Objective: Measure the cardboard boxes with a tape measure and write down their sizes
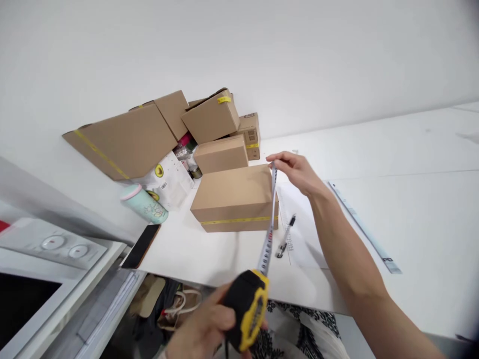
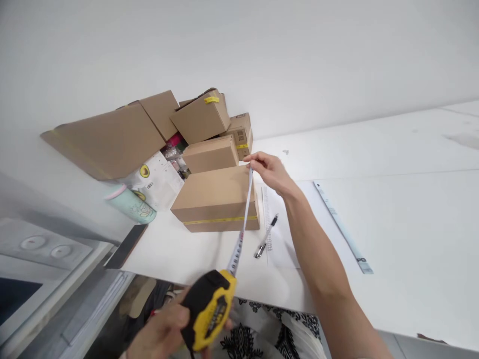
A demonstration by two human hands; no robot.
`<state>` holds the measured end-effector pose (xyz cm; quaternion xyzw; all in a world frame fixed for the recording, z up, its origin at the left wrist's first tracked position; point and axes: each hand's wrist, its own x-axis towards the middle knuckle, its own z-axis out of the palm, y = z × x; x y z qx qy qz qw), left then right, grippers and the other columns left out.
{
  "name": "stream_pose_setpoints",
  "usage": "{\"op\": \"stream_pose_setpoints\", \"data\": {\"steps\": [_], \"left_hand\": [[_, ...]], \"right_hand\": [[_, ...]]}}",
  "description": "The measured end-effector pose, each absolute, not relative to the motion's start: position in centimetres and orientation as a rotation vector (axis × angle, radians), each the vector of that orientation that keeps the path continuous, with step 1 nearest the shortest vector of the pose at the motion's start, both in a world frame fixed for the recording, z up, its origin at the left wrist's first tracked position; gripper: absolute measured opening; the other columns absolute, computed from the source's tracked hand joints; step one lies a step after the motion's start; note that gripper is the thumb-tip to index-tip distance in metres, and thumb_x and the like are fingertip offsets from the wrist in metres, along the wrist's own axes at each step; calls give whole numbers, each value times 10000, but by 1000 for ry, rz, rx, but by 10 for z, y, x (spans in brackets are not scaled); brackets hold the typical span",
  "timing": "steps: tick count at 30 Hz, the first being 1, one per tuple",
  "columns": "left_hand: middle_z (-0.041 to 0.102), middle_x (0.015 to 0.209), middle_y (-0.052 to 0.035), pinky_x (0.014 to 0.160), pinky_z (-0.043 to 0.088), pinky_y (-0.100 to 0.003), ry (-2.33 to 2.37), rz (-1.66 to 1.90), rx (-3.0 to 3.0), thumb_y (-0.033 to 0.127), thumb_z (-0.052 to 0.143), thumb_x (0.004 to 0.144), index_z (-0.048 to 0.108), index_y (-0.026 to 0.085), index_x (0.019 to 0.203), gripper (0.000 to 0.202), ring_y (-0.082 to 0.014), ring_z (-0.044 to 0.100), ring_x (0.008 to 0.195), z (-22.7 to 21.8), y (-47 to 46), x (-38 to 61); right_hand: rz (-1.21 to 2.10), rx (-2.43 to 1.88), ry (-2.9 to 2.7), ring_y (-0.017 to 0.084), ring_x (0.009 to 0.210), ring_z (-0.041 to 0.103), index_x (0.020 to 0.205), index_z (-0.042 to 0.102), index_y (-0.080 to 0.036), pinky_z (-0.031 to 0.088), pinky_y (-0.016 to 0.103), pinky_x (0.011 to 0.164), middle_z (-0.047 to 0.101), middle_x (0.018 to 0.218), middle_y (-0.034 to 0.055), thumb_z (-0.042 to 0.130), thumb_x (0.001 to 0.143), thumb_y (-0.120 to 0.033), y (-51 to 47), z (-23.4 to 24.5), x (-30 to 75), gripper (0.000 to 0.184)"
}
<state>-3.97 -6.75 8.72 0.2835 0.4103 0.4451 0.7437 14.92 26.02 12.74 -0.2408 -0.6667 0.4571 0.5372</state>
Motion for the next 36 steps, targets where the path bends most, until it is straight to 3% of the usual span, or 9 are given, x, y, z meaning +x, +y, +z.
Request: {"op": "stream_pose_setpoints", "data": {"steps": [3, 7, 12, 19, 29, 36], "left_hand": [[737, 1004, -127, 730, 534, -274, 752, 927, 556, 426, 896, 614, 695, 158, 1190, 667, -219, 709, 853, 91, -54, 12], [655, 945, -59, 685, 523, -306, 831, 1008, 624, 469, 942, 599, 617, 201, 1159, 701, -153, 612, 713, 122, -30, 44], [591, 949, -62, 716, 543, -317, 938, 1160, 682, 624, 884, 647, 579, 192, 1088, 689, -192, 607, 848, 139, -8, 50], [522, 945, -76, 587, 560, -314, 953, 1208, 654, 767, 752, 686, 554, 187, 1019, 698, -233, 588, 879, 138, -6, 61], [493, 946, -75, 560, 563, -313, 910, 1202, 556, 793, 778, 609, 590, 202, 1088, 784, -211, 535, 809, 131, -23, 71], [533, 961, -95, 527, 528, -300, 881, 1228, 532, 764, 782, 630, 613, 203, 1082, 739, -225, 559, 810, 120, -27, 76]], "right_hand": [[1200, -579, -1586, 240, 1058, 694, 1008, 745, -224, 485, 456, 1053, 761, 1027, 58, 685, 872, -428, 271, 121, 137, 253], [1274, -671, -1529, 245, 1134, 681, 1011, 706, -216, 486, 434, 1041, 756, 1073, 84, 618, 869, -360, 295, 128, 129, 221], [1196, -773, -1607, 206, 1019, 641, 1006, 696, -205, 483, 376, 952, 729, 1091, 71, 550, 844, -300, 318, 133, 115, 238], [1183, -1031, -1694, 175, 731, 544, 851, 719, -176, 452, 319, 725, 694, 812, 40, 551, 766, -242, 321, 117, 92, 199], [1140, -1023, -1750, 174, 715, 541, 801, 726, -194, 405, 297, 649, 695, 807, 30, 559, 759, -293, 318, 107, 92, 199], [1142, -997, -1787, 155, 651, 469, 669, 596, -213, 344, 293, 587, 579, 658, -1, 689, 746, -380, 315, 107, 93, 206]]}}
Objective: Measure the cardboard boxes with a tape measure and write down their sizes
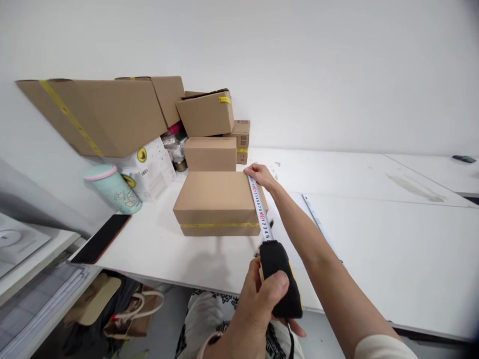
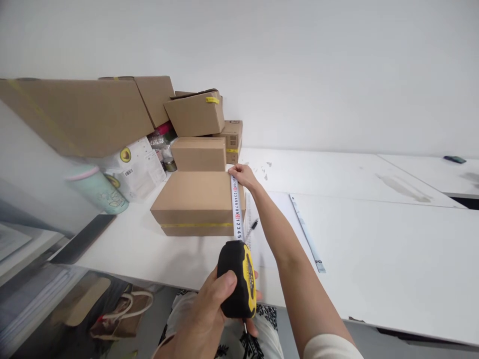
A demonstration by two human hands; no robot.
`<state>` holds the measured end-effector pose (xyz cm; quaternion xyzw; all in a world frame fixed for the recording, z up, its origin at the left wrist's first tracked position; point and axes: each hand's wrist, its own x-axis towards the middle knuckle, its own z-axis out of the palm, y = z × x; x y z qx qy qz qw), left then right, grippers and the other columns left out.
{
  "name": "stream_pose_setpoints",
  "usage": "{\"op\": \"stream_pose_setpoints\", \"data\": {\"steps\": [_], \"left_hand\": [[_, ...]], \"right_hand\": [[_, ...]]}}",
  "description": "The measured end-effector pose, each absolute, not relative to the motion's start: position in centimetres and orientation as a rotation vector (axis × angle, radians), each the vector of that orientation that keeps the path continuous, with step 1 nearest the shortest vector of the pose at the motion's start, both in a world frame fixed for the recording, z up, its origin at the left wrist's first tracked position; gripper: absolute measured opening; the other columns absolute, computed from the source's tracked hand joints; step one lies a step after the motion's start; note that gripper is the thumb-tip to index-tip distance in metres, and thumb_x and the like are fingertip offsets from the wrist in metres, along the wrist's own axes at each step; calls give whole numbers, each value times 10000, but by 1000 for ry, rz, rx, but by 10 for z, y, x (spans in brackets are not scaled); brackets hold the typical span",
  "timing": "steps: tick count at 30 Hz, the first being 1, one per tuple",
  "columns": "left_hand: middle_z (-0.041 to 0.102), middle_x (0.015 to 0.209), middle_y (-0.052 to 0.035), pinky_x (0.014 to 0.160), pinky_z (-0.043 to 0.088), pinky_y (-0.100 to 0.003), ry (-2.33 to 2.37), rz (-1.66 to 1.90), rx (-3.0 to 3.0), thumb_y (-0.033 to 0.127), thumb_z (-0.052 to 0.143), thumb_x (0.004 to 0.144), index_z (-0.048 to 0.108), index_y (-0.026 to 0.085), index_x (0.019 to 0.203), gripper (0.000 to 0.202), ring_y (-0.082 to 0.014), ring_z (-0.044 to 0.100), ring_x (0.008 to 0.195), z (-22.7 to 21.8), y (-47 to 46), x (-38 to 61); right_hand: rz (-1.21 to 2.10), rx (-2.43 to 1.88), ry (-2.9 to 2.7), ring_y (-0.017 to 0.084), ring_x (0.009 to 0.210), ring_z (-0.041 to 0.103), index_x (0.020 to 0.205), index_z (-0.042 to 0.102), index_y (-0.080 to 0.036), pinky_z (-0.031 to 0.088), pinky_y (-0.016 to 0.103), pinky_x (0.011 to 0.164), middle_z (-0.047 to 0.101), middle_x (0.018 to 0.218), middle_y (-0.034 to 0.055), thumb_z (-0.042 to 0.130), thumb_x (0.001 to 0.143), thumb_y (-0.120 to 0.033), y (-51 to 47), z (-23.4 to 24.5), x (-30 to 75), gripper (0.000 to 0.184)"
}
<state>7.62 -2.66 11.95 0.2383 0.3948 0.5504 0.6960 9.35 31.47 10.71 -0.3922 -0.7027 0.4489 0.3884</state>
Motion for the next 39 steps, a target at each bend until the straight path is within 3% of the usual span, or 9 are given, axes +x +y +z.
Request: {"op": "stream_pose_setpoints", "data": {"steps": [16, 23, 32, 36, 39], "left_hand": [[582, 1038, -122, 531, 538, -298, 887, 1236, 534, 764, 773, 646, 618, 209, 1122, 748, -239, 595, 837, 113, -28, 77], [603, 889, -85, 533, 520, -310, 875, 1190, 514, 789, 776, 615, 583, 209, 1145, 810, -225, 599, 754, 105, -27, 77], [627, 1058, -137, 598, 554, -329, 916, 1232, 506, 740, 799, 627, 634, 185, 1062, 724, -269, 627, 905, 121, -30, 74], [674, 1094, -140, 718, 556, -357, 925, 1297, 533, 647, 837, 659, 653, 207, 1144, 680, -289, 663, 956, 110, -39, 60], [671, 1254, -139, 784, 567, -370, 1028, 1500, 690, 493, 938, 593, 561, 291, 1384, 899, -316, 672, 1046, 87, -49, 23]], "right_hand": [[1189, -964, -1757, 138, 629, 461, 654, 590, -207, 358, 288, 593, 559, 640, -6, 685, 756, -309, 316, 108, 94, 173], [1176, -968, -1759, 144, 635, 467, 670, 590, -211, 365, 301, 609, 568, 655, -4, 699, 764, -314, 317, 107, 93, 177], [1178, -980, -1775, 159, 674, 500, 689, 596, -209, 408, 294, 618, 595, 668, 9, 731, 776, -381, 317, 107, 94, 235], [1196, -901, -1612, 184, 862, 625, 955, 668, -213, 503, 311, 776, 720, 971, 58, 644, 864, -588, 312, 107, 104, 387], [1180, -926, -1383, 199, 998, 665, 1078, 656, -219, 526, 335, 876, 723, 1153, 100, 576, 898, -643, 299, 99, 126, 467]]}}
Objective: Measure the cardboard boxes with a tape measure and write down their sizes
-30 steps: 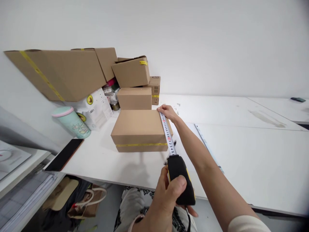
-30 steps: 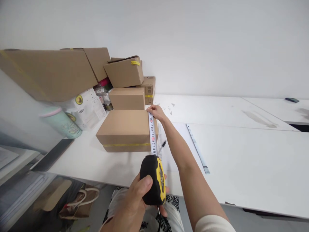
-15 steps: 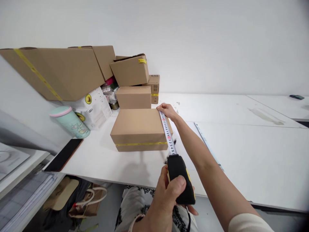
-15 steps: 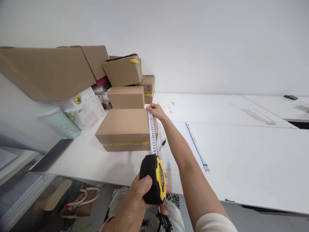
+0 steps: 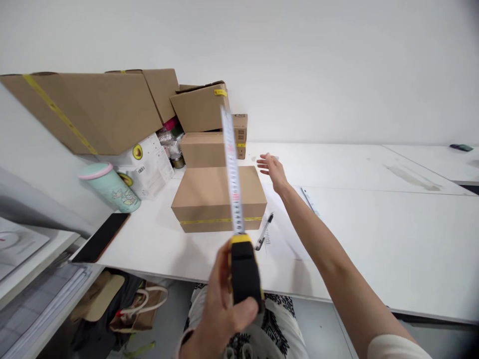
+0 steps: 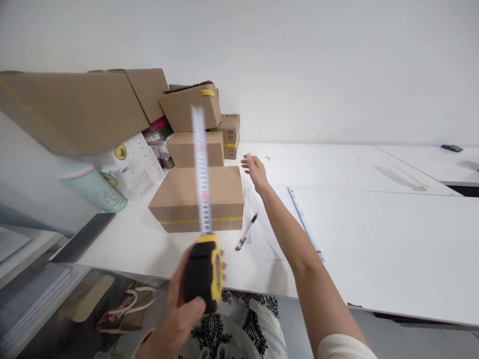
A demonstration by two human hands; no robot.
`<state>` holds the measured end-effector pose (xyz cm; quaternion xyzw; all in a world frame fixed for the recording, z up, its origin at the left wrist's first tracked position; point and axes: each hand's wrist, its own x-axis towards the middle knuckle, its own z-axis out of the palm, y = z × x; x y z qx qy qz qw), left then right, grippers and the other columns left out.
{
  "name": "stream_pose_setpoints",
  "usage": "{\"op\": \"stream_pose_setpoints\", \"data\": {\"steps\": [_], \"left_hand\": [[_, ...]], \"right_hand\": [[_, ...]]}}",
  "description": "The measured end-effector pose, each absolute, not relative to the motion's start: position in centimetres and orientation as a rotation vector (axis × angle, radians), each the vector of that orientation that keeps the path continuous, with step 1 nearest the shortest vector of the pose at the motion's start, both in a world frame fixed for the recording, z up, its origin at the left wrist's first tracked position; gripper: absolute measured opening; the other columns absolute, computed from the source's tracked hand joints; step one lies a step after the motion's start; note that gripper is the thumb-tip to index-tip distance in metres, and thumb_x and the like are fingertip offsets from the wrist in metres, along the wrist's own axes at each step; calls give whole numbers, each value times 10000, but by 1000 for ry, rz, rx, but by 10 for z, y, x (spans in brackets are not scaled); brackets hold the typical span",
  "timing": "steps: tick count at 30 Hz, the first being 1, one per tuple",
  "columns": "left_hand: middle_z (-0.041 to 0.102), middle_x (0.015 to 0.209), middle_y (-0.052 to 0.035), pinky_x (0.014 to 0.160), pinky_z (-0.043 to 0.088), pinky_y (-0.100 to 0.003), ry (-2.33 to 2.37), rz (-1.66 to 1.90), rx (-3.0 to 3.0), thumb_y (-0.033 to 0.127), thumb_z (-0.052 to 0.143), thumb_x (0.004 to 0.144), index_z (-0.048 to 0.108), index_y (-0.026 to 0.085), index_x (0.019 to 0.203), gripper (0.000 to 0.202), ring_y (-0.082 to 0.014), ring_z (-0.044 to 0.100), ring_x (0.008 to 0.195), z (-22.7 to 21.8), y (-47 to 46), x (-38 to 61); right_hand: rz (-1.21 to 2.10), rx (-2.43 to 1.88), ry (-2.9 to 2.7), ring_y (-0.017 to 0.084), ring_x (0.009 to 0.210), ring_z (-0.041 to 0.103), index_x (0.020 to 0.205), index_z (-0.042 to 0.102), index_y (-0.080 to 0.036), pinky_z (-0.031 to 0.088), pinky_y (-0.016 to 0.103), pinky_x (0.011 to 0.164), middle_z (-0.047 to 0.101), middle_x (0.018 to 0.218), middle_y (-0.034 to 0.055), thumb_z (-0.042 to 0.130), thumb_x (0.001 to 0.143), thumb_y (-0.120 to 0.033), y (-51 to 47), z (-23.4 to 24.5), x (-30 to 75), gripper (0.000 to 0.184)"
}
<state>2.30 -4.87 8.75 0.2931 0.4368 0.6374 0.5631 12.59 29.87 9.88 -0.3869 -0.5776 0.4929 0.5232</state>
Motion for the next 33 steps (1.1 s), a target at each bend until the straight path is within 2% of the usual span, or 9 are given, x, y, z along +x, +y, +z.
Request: {"op": "stream_pose_setpoints", "data": {"steps": [4, 7, 10, 16, 19, 24, 28, 30, 33], "left_hand": [[674, 1312, -157, 764, 604, -383, 1144, 1872, 902, 433, 956, 527, 531, 305, 1430, 1006, -372, 674, 1129, 63, -46, -56], [722, 1198, -136, 703, 589, -320, 1242, 2025, 894, 369, 945, 535, 611, 242, 1333, 874, -287, 706, 965, 56, -29, -109], [744, 1060, -87, 650, 553, -253, 1205, 2083, 770, 435, 953, 508, 694, 199, 1183, 761, -189, 671, 808, 49, -9, -134], [768, 1010, -81, 822, 585, -298, 1159, 2009, 547, 553, 921, 523, 759, 186, 1043, 656, -238, 708, 965, 34, 8, -136], [774, 1061, -73, 846, 596, -336, 1111, 2046, 674, 545, 922, 517, 767, 216, 1060, 654, -268, 721, 990, 56, 8, -135], [767, 1039, -54, 913, 596, -442, 1051, 2168, 871, 559, 928, 472, 775, 245, 1004, 637, -311, 721, 989, 114, 24, -138], [751, 1010, -44, 920, 583, -417, 1096, 2164, 869, 532, 927, 444, 769, 232, 1001, 652, -292, 709, 977, 135, 49, -141], [739, 982, -31, 898, 577, -377, 1154, 2205, 882, 492, 918, 469, 754, 218, 1023, 640, -260, 704, 945, 138, 55, -135], [737, 967, -29, 856, 567, -330, 1282, 2266, 936, 422, 895, 552, 721, 208, 1084, 599, -236, 699, 940, 137, 41, -112]], "right_hand": [[1211, -1127, -1299, 197, 927, 670, 979, 676, -205, 546, 337, 825, 733, 1043, 99, 645, 875, -533, 260, 74, 165, 345], [1362, -1186, -1319, 204, 914, 673, 925, 696, -197, 562, 349, 815, 734, 1027, 108, 677, 863, -479, 223, 56, 187, 289], [1453, -1200, -1329, 231, 982, 672, 934, 717, -198, 570, 376, 846, 730, 1087, 122, 679, 867, -479, 190, 44, 195, 292], [1561, -1121, -1428, 281, 1160, 658, 1049, 730, -224, 532, 444, 984, 721, 1252, 121, 682, 867, -552, 158, 54, 180, 378], [1499, -1044, -1475, 275, 1164, 652, 1134, 711, -227, 540, 440, 967, 715, 1264, 120, 670, 870, -577, 156, 79, 176, 440], [1227, -983, -1556, 239, 1028, 629, 1243, 670, -218, 581, 375, 764, 658, 1297, 127, 700, 844, -565, 165, 118, 171, 529], [1145, -1030, -1546, 214, 895, 612, 1336, 612, -224, 578, 369, 653, 596, 1339, 134, 750, 776, -537, 184, 121, 157, 657], [1121, -1051, -1547, 227, 920, 619, 1345, 605, -238, 593, 406, 701, 570, 1390, 132, 730, 773, -506, 195, 118, 149, 643], [1060, -1028, -1562, 284, 1202, 586, 1349, 607, -286, 563, 481, 971, 515, 1494, 101, 692, 768, -396, 210, 115, 142, 598]]}}
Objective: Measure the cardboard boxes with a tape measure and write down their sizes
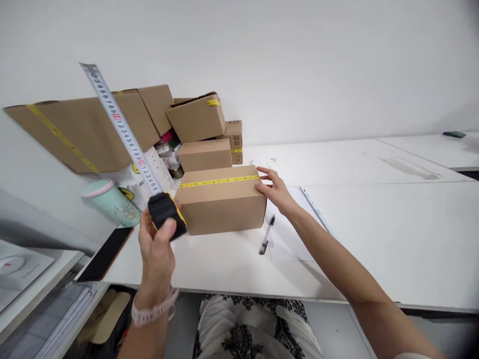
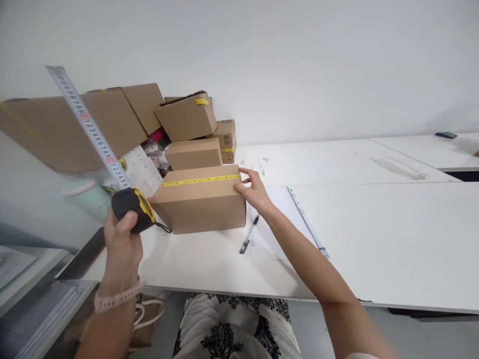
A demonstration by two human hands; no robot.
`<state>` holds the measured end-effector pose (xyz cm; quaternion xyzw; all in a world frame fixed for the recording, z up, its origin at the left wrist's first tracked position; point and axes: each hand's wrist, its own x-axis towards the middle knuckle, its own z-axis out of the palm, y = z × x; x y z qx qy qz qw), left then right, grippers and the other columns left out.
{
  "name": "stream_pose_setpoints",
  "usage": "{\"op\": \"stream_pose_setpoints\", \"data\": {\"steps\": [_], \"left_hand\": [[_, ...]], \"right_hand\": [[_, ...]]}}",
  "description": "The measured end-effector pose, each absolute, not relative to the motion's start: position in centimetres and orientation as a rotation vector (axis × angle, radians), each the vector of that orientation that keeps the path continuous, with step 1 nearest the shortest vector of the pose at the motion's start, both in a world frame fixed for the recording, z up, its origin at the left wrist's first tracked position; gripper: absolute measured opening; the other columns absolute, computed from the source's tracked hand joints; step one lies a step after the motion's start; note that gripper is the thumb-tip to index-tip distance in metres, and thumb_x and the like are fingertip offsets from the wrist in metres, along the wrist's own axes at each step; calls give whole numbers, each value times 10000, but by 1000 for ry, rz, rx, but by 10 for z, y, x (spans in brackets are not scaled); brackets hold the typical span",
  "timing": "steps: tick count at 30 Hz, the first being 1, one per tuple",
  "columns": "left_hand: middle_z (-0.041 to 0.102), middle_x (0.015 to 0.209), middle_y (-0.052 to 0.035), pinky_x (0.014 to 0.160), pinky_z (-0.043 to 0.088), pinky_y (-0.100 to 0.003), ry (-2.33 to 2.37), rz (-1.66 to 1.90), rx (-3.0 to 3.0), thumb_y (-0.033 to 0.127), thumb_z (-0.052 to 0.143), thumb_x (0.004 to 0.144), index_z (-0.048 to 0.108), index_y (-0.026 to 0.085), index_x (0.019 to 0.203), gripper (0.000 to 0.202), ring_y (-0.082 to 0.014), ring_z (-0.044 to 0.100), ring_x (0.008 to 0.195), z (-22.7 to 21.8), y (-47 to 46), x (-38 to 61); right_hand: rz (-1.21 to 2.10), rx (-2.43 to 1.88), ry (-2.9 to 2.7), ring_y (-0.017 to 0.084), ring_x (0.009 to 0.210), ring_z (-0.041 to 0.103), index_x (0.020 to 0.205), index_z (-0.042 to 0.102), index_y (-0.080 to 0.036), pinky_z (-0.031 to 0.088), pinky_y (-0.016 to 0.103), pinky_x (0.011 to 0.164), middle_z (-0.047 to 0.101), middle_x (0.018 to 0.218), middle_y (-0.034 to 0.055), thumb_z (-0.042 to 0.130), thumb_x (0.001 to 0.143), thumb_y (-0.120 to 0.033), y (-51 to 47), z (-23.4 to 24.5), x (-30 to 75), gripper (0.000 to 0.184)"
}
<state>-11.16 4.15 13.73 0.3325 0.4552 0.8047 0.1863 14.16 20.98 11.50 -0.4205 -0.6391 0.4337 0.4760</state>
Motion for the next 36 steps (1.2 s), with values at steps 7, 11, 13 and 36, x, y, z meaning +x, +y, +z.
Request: {"op": "stream_pose_setpoints", "data": {"steps": [7, 11, 13, 36], "left_hand": [[754, 1050, -159, 805, 622, -527, 1084, 1595, 644, 640, 817, 677, 729, 163, 1141, 671, -376, 738, 935, 128, -27, -14], [720, 1106, -141, 945, 582, -507, 1046, 1353, 525, 584, 804, 774, 728, 169, 1137, 557, -333, 696, 1048, 136, -34, 20], [699, 1118, -138, 953, 574, -499, 1038, 1305, 538, 603, 833, 737, 725, 163, 1115, 590, -325, 680, 1060, 140, -31, 28], [720, 1032, -113, 1008, 520, -457, 830, 1118, 462, 590, 925, 640, 662, 188, 1079, 651, -305, 681, 1079, 148, -47, 60]], "right_hand": [[1024, -893, -1591, 280, 1523, 361, 1488, 515, -311, 291, 529, 1260, 451, 1627, 60, 573, 875, -398, 253, 114, 133, 622], [983, -824, -1566, 249, 1547, 347, 1521, 493, -258, 249, 451, 1290, 430, 1654, 73, 460, 966, -610, 276, 116, 123, 658], [973, -816, -1605, 244, 1547, 349, 1499, 527, -246, 237, 431, 1296, 453, 1642, 72, 430, 972, -661, 284, 119, 117, 678], [1151, -957, -1674, 109, 551, 400, 637, 627, -176, 295, 282, 549, 517, 574, -23, 631, 832, -363, 288, 139, 101, 270]]}}
